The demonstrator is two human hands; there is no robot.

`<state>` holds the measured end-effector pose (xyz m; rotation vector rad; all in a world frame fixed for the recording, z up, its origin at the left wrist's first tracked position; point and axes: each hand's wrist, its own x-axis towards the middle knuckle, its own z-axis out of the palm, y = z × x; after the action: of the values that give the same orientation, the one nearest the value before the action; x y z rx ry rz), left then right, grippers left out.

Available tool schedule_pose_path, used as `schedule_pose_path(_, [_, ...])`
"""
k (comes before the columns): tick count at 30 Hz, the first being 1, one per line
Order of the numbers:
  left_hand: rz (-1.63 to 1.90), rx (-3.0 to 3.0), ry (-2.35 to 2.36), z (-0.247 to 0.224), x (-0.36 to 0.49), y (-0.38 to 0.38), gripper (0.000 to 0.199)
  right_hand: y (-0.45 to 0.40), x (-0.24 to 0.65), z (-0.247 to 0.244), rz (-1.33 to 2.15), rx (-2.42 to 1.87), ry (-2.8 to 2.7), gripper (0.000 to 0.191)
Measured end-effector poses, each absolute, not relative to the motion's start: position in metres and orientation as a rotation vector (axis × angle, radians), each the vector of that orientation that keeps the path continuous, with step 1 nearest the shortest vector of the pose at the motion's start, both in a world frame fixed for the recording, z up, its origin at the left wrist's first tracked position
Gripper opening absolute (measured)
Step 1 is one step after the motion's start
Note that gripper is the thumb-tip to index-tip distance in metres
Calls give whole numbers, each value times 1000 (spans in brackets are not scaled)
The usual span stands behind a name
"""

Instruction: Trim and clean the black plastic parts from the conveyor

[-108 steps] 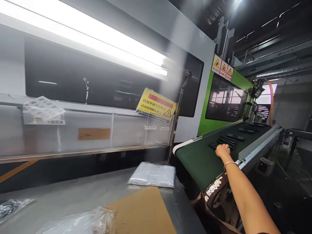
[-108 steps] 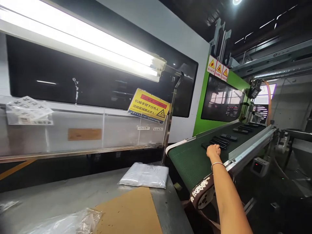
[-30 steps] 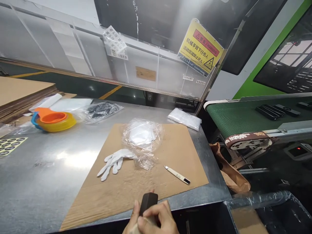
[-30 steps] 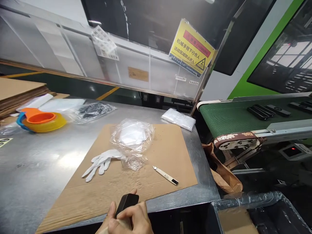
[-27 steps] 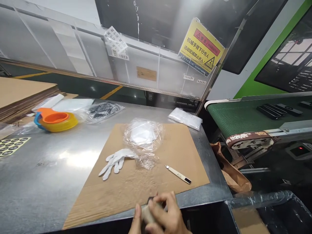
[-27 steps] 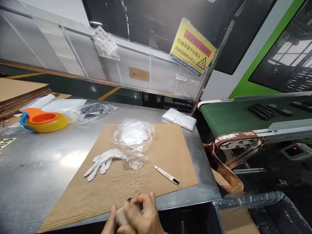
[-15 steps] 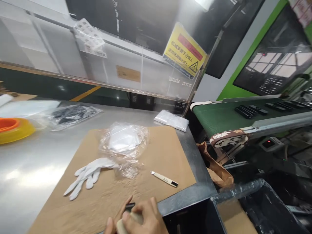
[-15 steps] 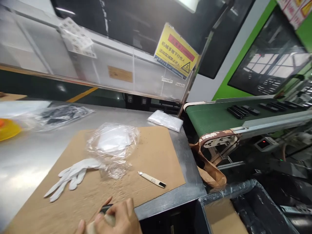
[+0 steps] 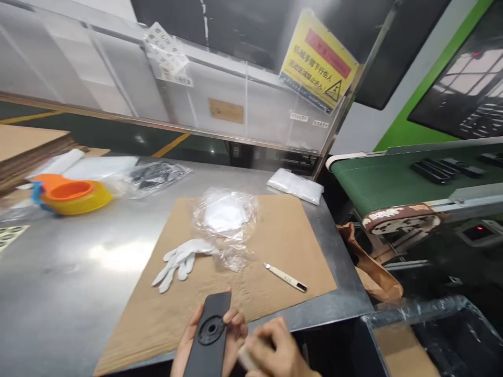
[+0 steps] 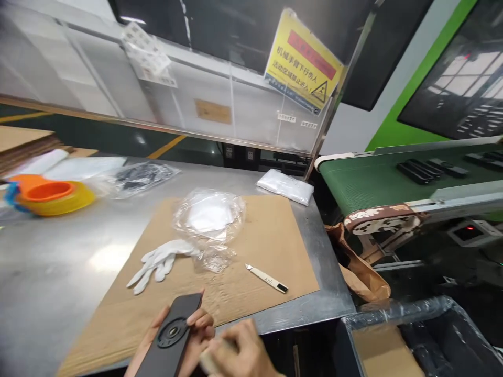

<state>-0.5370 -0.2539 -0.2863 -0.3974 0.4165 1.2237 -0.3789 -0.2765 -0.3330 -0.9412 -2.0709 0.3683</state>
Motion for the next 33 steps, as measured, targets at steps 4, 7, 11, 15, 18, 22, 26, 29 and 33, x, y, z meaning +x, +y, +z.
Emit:
schedule_pose_path(4, [1254, -343, 438, -287, -543, -247, 28, -219, -327, -339, 114, -1373, -2126, 30])
schedule_pose_path(7, [1217, -228, 572, -291, -544, -247, 32, -168, -294, -356, -14, -1545, -2027, 32])
schedule_pose_path(11, [1202, 36, 846, -293, -543, -256, 52, -130, -274, -375, -101, -1630, -2053, 31])
schedule_pose_path(15, [1223, 354, 936, -300, -546, -265, 55, -140, -294, -376, -155, -1646, -2109, 37])
schedule_pose_path(18, [1274, 646, 930, -310, -548, -271, 50, -158, -319, -374, -96, -1572, -2251, 34])
schedule_pose_path(22, [1292, 1050, 932, -319, -552, -278, 37, -169, -339, -377, -34, -1564, -2364, 26])
schedule_pose_path(26, [1327, 1329, 918, -318, -555, -279, 41, -166, -340, -382, -36, -1611, -2376, 22])
schedule_pose_path(29, [1352, 1435, 867, -315, -556, -277, 44, -164, -338, -383, -37, -1615, -2381, 20])
schedule_pose_path(33, [1364, 1503, 845, -312, -557, -273, 47, -165, -339, -383, -31, -1616, -2368, 19])
